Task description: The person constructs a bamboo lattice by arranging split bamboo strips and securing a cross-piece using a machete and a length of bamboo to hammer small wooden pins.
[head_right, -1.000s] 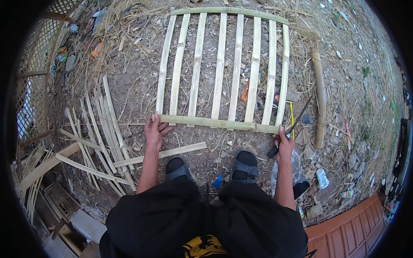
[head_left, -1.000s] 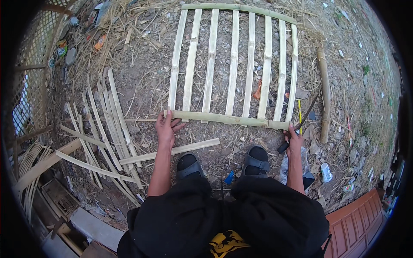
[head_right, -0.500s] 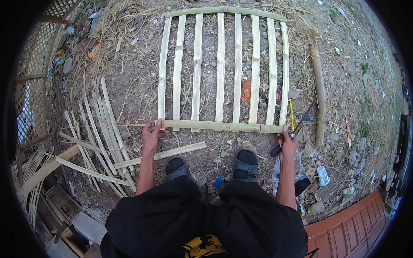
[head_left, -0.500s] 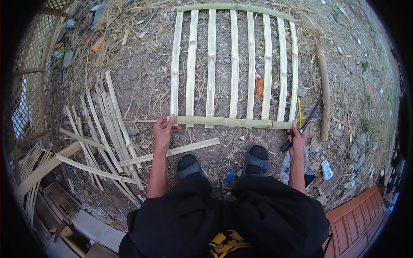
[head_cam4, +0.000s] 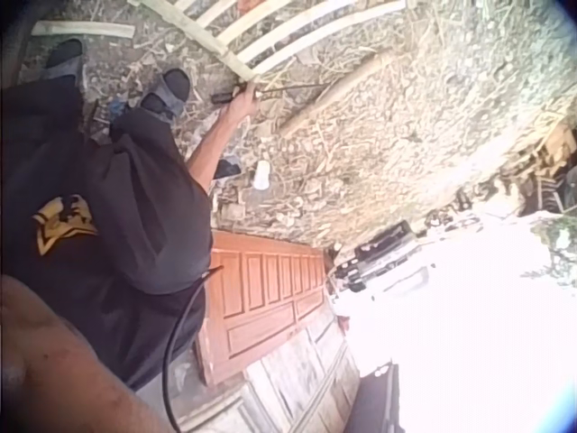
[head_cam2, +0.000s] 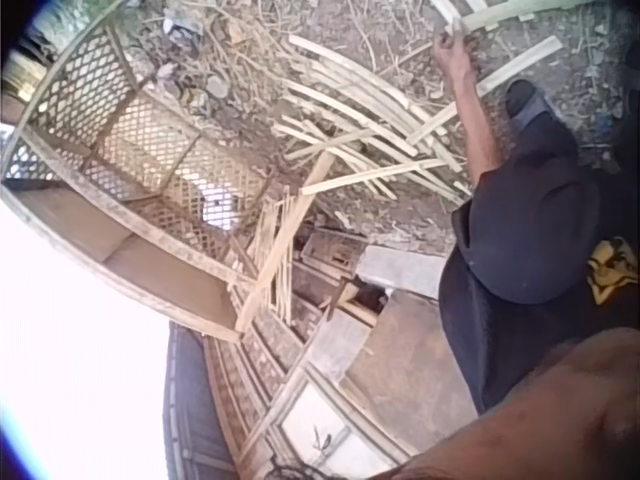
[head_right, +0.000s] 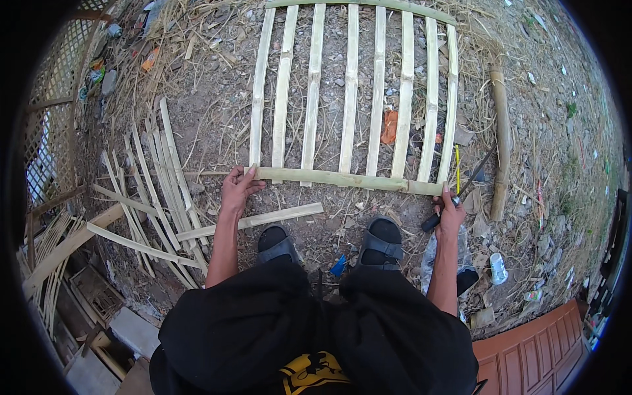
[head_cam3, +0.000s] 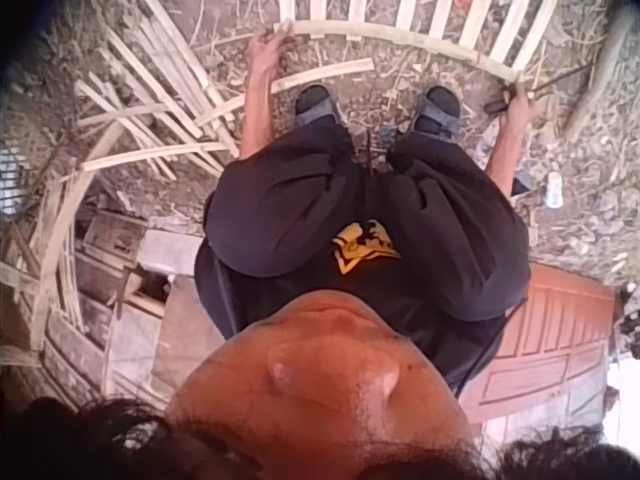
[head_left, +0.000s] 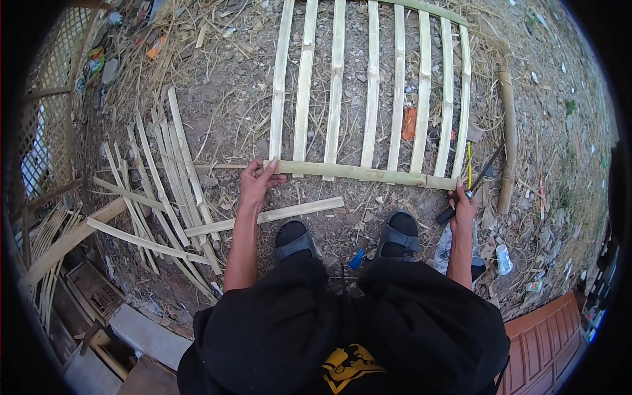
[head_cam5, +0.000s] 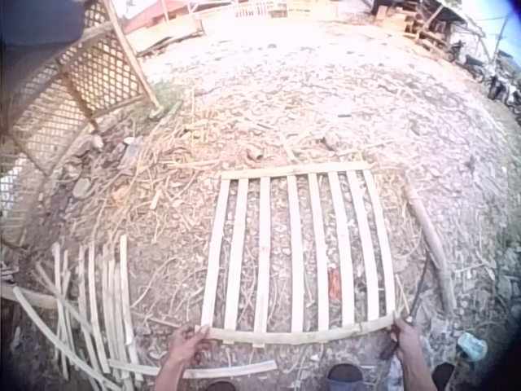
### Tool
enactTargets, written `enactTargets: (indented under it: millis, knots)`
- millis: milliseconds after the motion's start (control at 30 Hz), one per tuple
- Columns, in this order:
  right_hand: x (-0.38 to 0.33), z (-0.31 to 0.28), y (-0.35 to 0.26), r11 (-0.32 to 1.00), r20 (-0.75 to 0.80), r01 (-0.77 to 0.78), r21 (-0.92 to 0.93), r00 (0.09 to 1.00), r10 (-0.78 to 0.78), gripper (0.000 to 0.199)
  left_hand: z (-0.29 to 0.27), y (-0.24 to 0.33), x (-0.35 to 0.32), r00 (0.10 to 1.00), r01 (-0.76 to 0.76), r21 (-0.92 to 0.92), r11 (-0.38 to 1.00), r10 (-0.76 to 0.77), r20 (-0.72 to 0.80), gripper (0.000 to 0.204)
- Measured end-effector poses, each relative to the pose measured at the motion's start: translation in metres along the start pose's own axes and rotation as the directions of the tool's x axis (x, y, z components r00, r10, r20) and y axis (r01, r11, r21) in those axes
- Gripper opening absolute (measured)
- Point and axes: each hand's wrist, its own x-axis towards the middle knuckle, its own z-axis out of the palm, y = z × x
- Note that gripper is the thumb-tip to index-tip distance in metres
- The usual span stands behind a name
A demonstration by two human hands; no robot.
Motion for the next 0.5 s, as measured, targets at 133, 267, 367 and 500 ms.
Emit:
enactTargets:
  millis: [133, 267, 367, 500]
  knots:
    - [0.0011, 0.0005, -0.0007, 1.000, -0.009, -0.007, 0.012, 1.000, 0.007, 0.019, 0.0013, -0.0008, -0.0019, 1.000, -0.002, -0.008, 1.000, 0.002, -0.010, 0.022]
    - [0.0017, 0.0025, -0.0032, 1.000, -0.008, -0.004, -0.003, 1.000, 0.004, 0.021, 0.0026, 0.0006, -0.0024, 0.999, -0.035, 0.061, 0.998, 0.036, -0.015, 0.022]
    - [0.0011, 0.0015, -0.0044, 1.000, -0.021, 0.016, -0.011, 1.000, -0.016, 0.021, 0.0048, -0.0007, -0.0043, 0.995, -0.096, 0.126, 0.987, 0.100, -0.029, 0.020]
    - [0.0023, 0.0026, -0.0055, 0.999, -0.027, 0.043, -0.024, 0.999, -0.044, 0.021, 0.0044, -0.0050, -0.0042, 0.980, -0.152, 0.267, 0.952, 0.181, -0.087, 0.019]
